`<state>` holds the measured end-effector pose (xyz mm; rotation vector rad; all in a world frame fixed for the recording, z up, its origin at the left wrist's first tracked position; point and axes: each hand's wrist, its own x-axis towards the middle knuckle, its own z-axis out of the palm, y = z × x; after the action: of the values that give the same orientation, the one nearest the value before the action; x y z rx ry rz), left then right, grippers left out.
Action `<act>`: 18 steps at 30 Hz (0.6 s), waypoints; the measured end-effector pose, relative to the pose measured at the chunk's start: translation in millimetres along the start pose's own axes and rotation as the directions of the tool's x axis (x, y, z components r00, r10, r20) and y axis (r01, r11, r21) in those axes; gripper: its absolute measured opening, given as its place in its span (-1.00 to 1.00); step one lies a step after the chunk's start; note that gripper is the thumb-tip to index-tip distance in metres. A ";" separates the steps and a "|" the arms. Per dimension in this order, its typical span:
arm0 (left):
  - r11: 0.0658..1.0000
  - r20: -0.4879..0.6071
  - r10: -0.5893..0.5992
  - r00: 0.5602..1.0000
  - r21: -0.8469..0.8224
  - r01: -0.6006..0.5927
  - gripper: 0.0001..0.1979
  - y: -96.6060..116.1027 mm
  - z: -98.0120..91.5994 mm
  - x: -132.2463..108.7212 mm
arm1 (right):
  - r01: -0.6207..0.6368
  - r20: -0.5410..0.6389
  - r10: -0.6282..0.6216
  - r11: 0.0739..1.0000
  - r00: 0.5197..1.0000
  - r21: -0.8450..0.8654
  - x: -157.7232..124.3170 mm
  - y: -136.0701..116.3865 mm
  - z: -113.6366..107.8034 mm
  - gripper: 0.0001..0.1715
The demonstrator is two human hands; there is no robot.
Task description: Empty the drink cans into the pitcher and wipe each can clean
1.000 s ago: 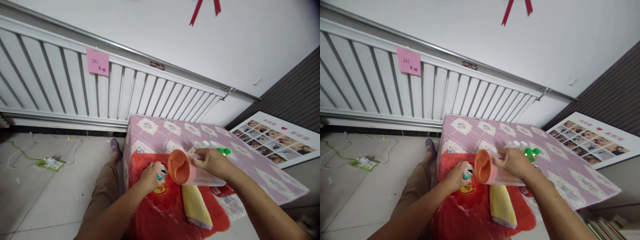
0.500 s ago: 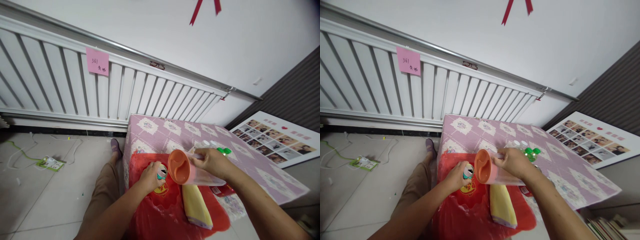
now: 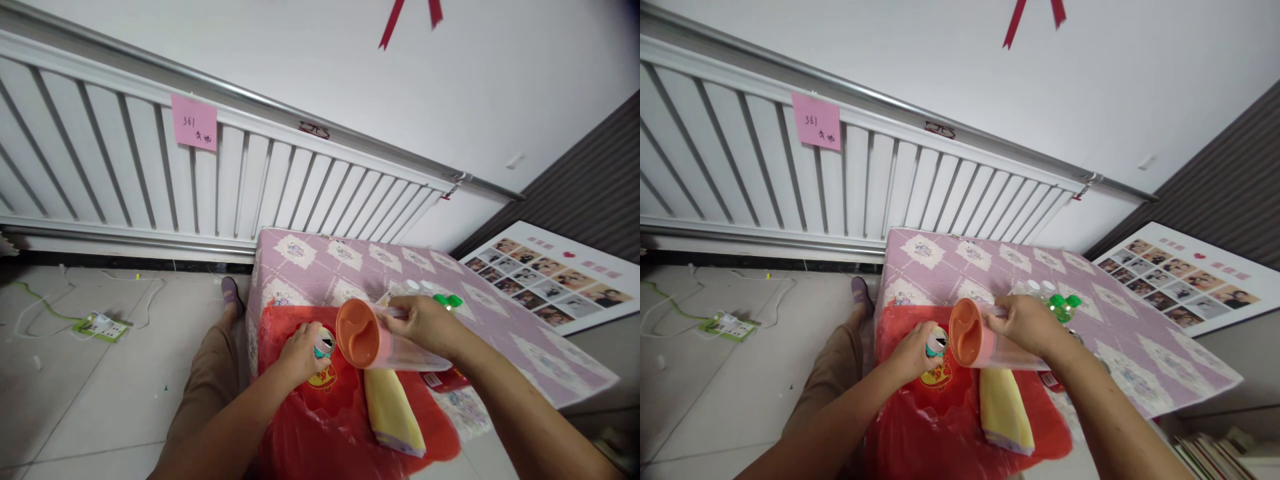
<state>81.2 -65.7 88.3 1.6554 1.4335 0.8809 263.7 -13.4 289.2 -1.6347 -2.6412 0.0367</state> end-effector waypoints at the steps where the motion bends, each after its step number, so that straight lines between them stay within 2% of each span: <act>1: 1.000 -0.010 0.001 1.000 0.006 -0.001 -0.38 0.0 0.0 0.0 | -0.006 0.001 0.006 1.000 1.000 0.007 0.1 -0.1 0.0 -0.71; 8: 0.999 -0.061 0.016 0.998 0.048 -0.013 -0.38 0.7 0.1 0.2 | -0.025 0.013 0.025 1.000 1.000 0.007 1.5 1.0 1.2 -0.71; 18: 0.997 -0.059 0.014 0.998 0.077 -0.010 -0.41 3.3 -1.9 -1.0 | -0.017 0.014 0.017 1.000 1.000 -0.006 3.1 -1.2 0.8 -0.72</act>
<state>80.9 -66.8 92.1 1.7087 1.5164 0.8985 261.2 -11.2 288.6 -1.6651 -2.6402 0.0416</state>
